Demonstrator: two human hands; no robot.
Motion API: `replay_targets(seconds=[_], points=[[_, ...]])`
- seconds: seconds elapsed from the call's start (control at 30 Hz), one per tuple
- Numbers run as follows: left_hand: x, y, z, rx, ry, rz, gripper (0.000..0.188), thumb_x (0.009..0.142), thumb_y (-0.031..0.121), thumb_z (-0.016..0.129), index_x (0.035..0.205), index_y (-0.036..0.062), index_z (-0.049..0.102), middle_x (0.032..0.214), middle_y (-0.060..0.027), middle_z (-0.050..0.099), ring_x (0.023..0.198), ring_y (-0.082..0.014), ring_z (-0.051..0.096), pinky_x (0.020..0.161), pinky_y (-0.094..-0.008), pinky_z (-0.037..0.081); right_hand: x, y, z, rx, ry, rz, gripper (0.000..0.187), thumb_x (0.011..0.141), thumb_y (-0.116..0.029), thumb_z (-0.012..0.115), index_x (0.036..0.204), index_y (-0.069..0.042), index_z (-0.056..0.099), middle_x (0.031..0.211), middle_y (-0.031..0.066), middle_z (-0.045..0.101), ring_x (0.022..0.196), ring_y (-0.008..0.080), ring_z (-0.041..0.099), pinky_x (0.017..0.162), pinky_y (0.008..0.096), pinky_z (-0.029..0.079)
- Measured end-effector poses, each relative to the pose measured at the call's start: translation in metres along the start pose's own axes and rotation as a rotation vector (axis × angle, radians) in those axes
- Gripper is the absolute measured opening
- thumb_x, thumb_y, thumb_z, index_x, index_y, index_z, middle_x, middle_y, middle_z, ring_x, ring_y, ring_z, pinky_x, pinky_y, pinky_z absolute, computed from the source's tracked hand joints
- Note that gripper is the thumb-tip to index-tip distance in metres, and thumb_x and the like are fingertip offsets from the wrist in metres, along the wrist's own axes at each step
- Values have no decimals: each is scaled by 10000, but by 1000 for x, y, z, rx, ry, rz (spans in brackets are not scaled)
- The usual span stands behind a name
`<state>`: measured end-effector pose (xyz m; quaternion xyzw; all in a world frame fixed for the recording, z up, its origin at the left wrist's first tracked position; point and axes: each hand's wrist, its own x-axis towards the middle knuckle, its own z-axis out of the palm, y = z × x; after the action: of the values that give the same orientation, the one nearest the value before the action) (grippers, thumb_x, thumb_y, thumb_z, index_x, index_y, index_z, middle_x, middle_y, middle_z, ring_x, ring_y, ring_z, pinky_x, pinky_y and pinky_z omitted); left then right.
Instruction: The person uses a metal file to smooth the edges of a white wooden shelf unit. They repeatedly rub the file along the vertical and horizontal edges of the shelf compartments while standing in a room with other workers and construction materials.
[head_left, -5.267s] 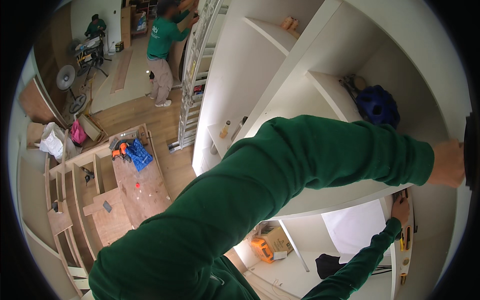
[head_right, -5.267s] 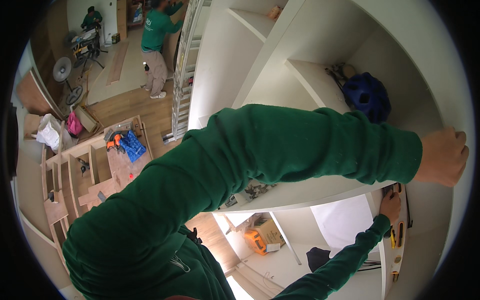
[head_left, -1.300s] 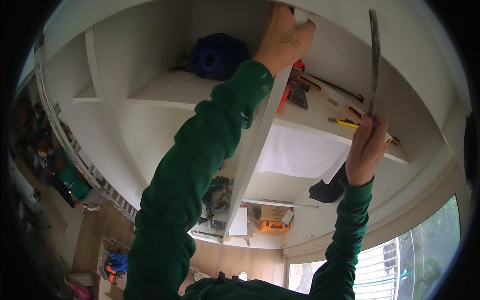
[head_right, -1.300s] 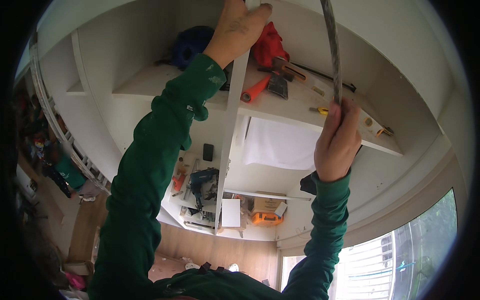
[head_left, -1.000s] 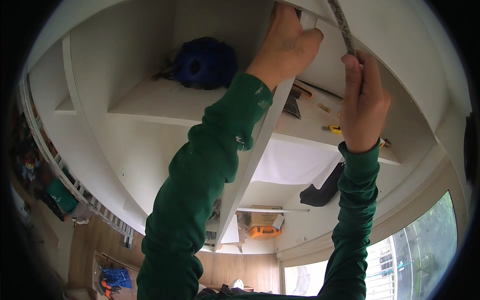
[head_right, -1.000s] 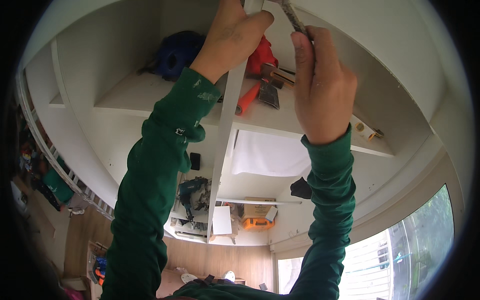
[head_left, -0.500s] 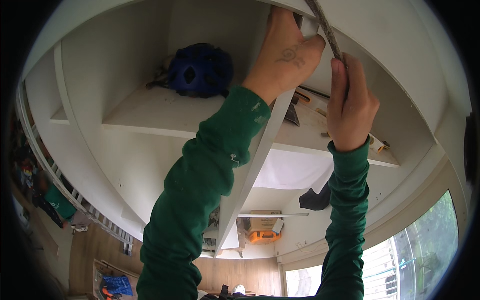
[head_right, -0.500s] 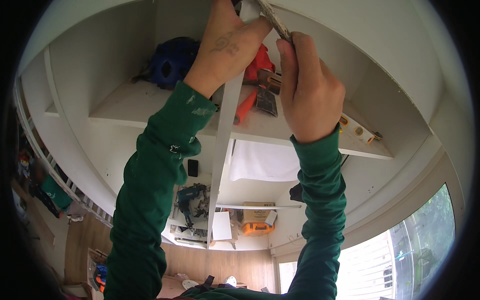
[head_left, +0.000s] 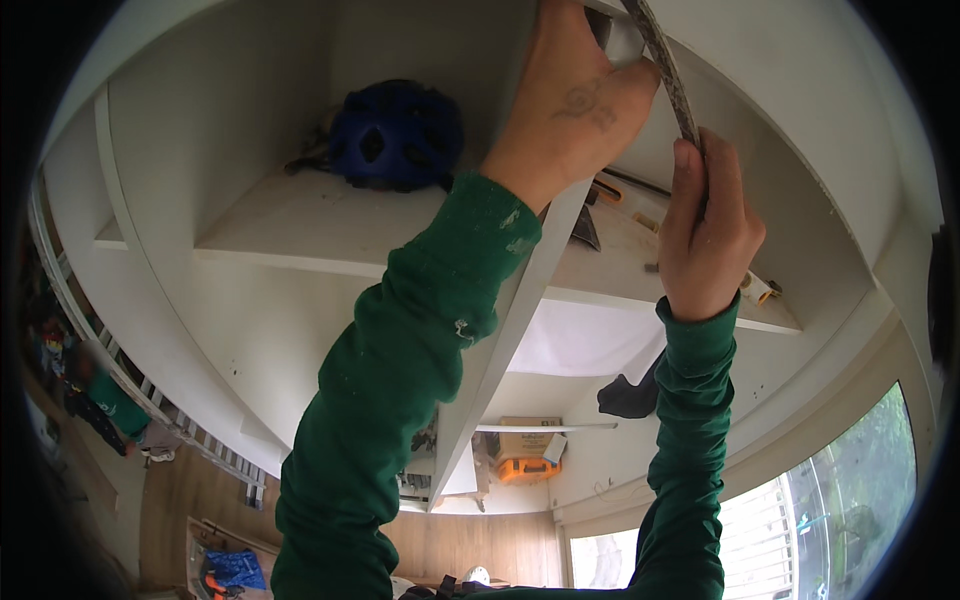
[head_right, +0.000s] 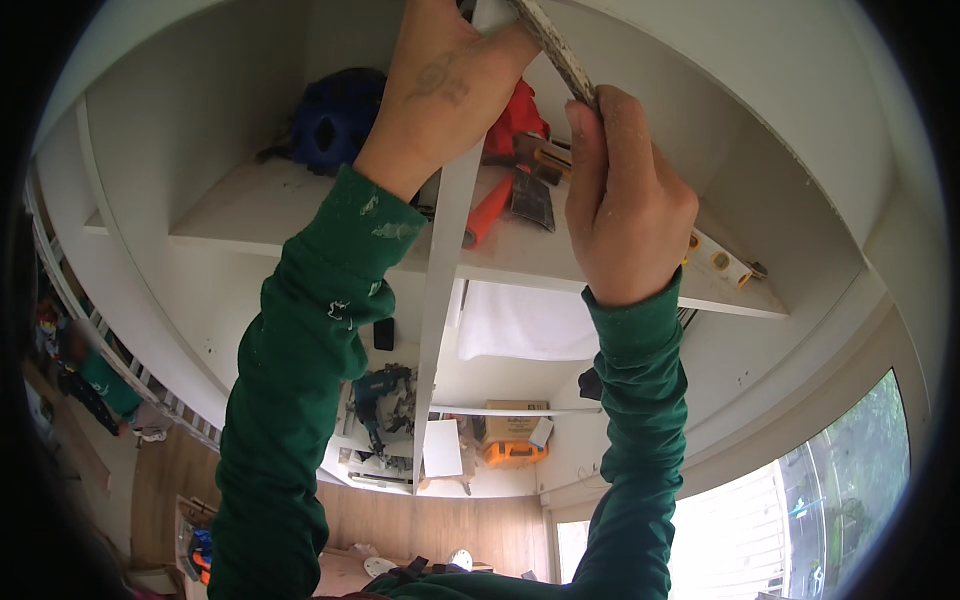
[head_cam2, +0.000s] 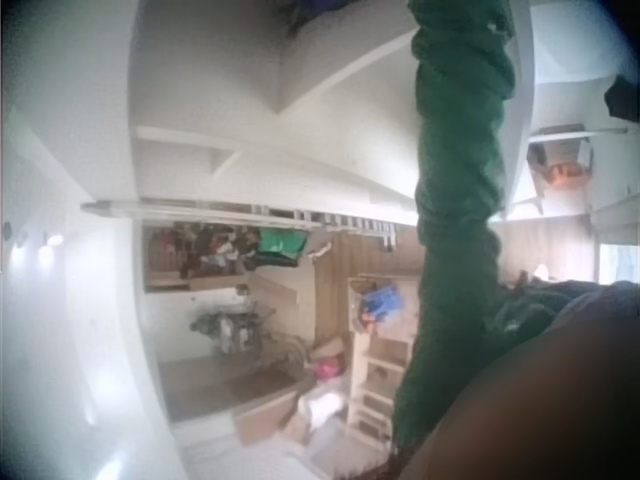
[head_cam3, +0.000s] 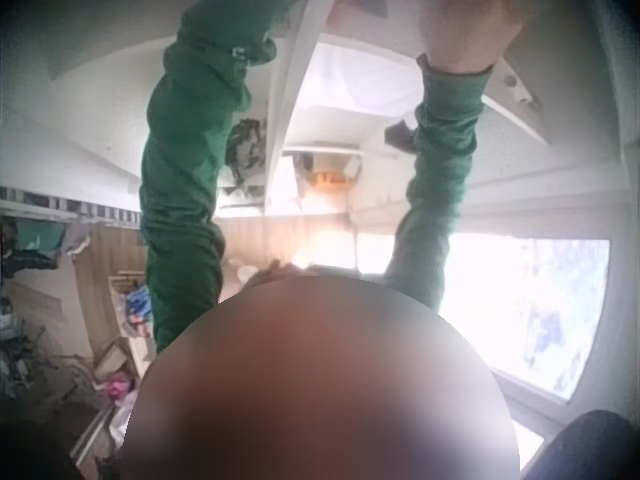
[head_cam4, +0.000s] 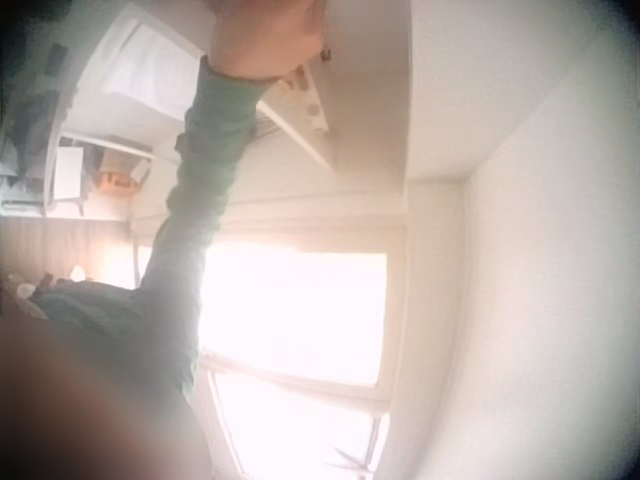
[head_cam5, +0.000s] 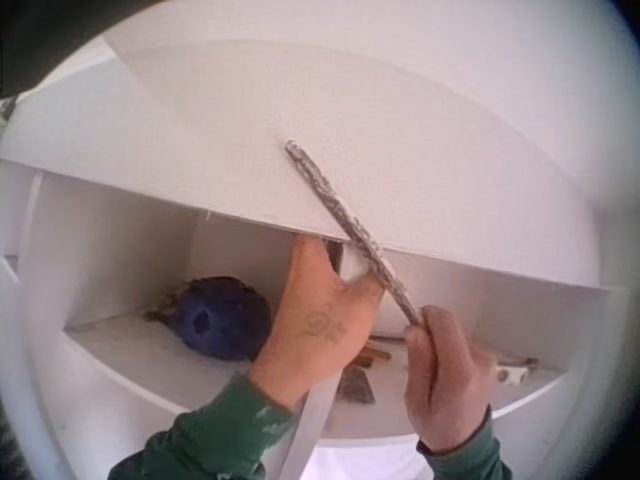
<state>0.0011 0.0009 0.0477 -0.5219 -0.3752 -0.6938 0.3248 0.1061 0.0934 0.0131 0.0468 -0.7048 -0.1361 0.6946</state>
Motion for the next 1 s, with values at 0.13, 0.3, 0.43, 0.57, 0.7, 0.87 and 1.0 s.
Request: replay_targets(seconds=[0.13,0.3,0.43,0.57,0.7,0.87,1.0], points=[[3,-3,-3,-79,-13,-104,495,857,69,664,1227,-153,422,1245,-308,523,1204,-351,513,1033,-421,387,-5,-3,0,25,-14,42,77,962,-111,645,1002,-50,619,606,102,563,467,255,538,456,308,425],[1,-8,0,-42,-42,11,480,859,64,667,1223,-144,434,1233,-296,528,1185,-335,516,1030,-418,388,-11,-7,-2,-8,-20,59,86,962,-116,643,1016,-52,620,633,105,608,490,256,584,465,301,446],[7,-15,-3,-167,-72,90,494,860,58,670,1237,-150,430,1223,-276,531,1169,-310,511,1023,-410,394,-16,-9,-2,5,33,-13,97,962,-126,644,1026,-56,621,650,106,626,488,256,589,466,308,452],[7,-15,-5,-136,-110,10,556,866,54,663,1300,-136,371,1241,-272,511,1154,-304,512,1022,-406,398,-20,-10,-1,41,-6,91,79,994,-77,585,1026,-18,626,611,97,502,461,156,428,474,231,363],[-2,-4,-5,-133,-73,-23,593,881,69,663,1336,-122,335,1261,-274,492,1131,-302,525,1009,-407,415,-23,-11,-2,11,-16,119,86,973,-121,627,1016,-47,615,612,95,562,453,217,510,452,288,401],[3,-4,-5,-265,-89,-178,623,882,70,666,1360,-122,316,1266,-274,484,1133,-307,525,999,-408,427,-22,-11,-5,-12,-43,148,102,962,-142,649,1007,-60,609,614,93,593,453,241,555,442,312,423],[4,-9,-5,5,-49,-35,613,869,48,659,1352,-125,325,1269,-282,490,1129,-331,536,1013,-423,411,-21,-9,-4,-8,-35,131,103,961,-138,650,1010,-57,609,633,98,620,469,244,582,449,307,435]])
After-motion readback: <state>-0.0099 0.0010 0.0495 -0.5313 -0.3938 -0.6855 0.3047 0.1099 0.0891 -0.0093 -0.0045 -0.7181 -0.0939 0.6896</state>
